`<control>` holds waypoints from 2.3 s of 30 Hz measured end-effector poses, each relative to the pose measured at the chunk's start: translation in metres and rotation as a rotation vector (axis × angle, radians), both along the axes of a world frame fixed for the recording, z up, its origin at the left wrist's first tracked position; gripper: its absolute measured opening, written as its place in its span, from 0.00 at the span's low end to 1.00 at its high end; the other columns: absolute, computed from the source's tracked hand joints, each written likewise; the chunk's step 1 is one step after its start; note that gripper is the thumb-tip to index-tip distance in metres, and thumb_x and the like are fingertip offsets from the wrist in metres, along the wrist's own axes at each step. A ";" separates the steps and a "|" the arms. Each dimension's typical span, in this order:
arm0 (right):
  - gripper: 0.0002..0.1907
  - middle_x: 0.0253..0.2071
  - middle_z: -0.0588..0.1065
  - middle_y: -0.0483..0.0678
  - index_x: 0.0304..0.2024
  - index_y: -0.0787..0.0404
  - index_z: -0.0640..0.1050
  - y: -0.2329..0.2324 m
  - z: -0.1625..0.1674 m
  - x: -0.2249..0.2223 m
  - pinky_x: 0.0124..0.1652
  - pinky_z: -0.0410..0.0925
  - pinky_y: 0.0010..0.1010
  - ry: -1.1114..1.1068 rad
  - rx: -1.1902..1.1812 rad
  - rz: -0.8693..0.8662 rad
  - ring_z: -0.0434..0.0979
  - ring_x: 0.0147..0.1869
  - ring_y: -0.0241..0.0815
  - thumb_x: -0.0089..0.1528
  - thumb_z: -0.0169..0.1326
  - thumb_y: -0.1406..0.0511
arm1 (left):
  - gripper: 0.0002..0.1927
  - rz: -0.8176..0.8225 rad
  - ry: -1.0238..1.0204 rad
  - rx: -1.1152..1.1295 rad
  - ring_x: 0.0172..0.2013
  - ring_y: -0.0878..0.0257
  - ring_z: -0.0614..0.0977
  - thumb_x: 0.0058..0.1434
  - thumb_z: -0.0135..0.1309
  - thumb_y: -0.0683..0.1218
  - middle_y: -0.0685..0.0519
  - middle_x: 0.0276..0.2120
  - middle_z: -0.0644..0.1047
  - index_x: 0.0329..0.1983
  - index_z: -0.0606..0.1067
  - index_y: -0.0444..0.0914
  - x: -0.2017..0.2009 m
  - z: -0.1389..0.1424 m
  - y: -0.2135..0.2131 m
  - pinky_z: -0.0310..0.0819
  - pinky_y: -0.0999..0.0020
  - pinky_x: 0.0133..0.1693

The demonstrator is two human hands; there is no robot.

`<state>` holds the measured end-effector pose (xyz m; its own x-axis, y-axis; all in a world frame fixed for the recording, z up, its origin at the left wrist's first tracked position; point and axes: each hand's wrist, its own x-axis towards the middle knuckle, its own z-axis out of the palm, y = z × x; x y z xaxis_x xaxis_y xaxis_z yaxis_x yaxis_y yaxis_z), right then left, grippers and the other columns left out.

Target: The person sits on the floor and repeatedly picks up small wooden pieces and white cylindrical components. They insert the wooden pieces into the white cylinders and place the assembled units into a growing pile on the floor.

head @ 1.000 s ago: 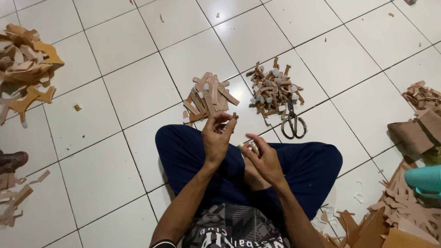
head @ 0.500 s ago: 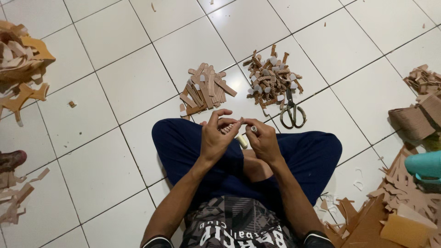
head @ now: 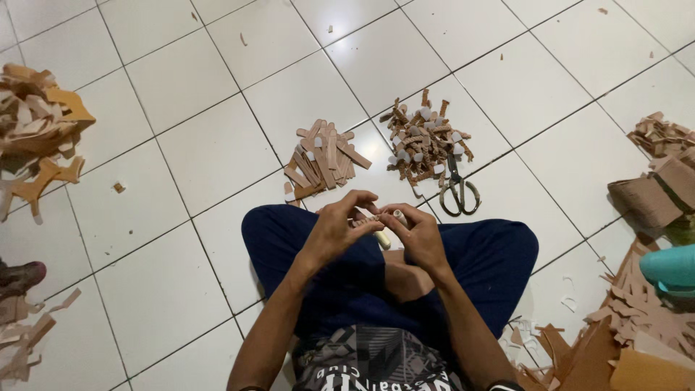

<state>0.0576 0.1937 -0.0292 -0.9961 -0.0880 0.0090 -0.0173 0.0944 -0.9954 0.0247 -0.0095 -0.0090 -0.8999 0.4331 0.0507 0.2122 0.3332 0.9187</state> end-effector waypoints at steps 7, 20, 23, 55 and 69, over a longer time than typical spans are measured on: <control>0.13 0.28 0.73 0.39 0.44 0.66 0.82 0.002 -0.016 0.009 0.25 0.55 0.17 -0.096 -0.257 -0.297 0.61 0.26 0.24 0.66 0.60 0.62 | 0.26 0.345 -0.456 0.632 0.50 0.61 0.84 0.67 0.53 0.52 0.44 0.52 0.80 0.64 0.68 0.34 0.016 -0.019 0.039 0.82 0.70 0.50; 0.10 0.26 0.72 0.38 0.42 0.66 0.83 -0.016 -0.005 0.016 0.26 0.54 0.18 -0.064 -0.014 -0.215 0.62 0.27 0.24 0.65 0.61 0.64 | 0.17 0.373 -0.399 0.816 0.45 0.56 0.86 0.73 0.51 0.47 0.40 0.43 0.83 0.47 0.77 0.26 0.021 -0.034 0.045 0.79 0.66 0.53; 0.09 0.30 0.76 0.39 0.42 0.67 0.82 -0.012 0.005 0.003 0.31 0.61 0.18 0.020 -0.080 -0.233 0.68 0.32 0.24 0.66 0.62 0.65 | 0.19 0.261 -0.301 0.660 0.49 0.57 0.84 0.71 0.53 0.49 0.42 0.47 0.83 0.54 0.77 0.28 0.011 -0.026 0.040 0.79 0.65 0.54; 0.22 0.24 0.79 0.46 0.27 0.65 0.82 0.002 -0.052 -0.049 0.34 0.65 0.28 -0.303 0.354 -0.039 0.74 0.30 0.34 0.63 0.59 0.52 | 0.11 0.584 -0.116 -0.641 0.41 0.42 0.82 0.63 0.57 0.46 0.38 0.38 0.82 0.41 0.80 0.33 -0.096 -0.039 -0.036 0.72 0.47 0.47; 0.23 0.29 0.81 0.45 0.29 0.67 0.82 -0.002 -0.054 -0.047 0.36 0.67 0.25 -0.289 0.268 -0.029 0.75 0.33 0.32 0.64 0.60 0.52 | 0.01 0.438 0.325 -0.600 0.41 0.50 0.80 0.63 0.62 0.44 0.47 0.32 0.79 0.36 0.82 0.42 -0.075 -0.057 -0.027 0.68 0.55 0.50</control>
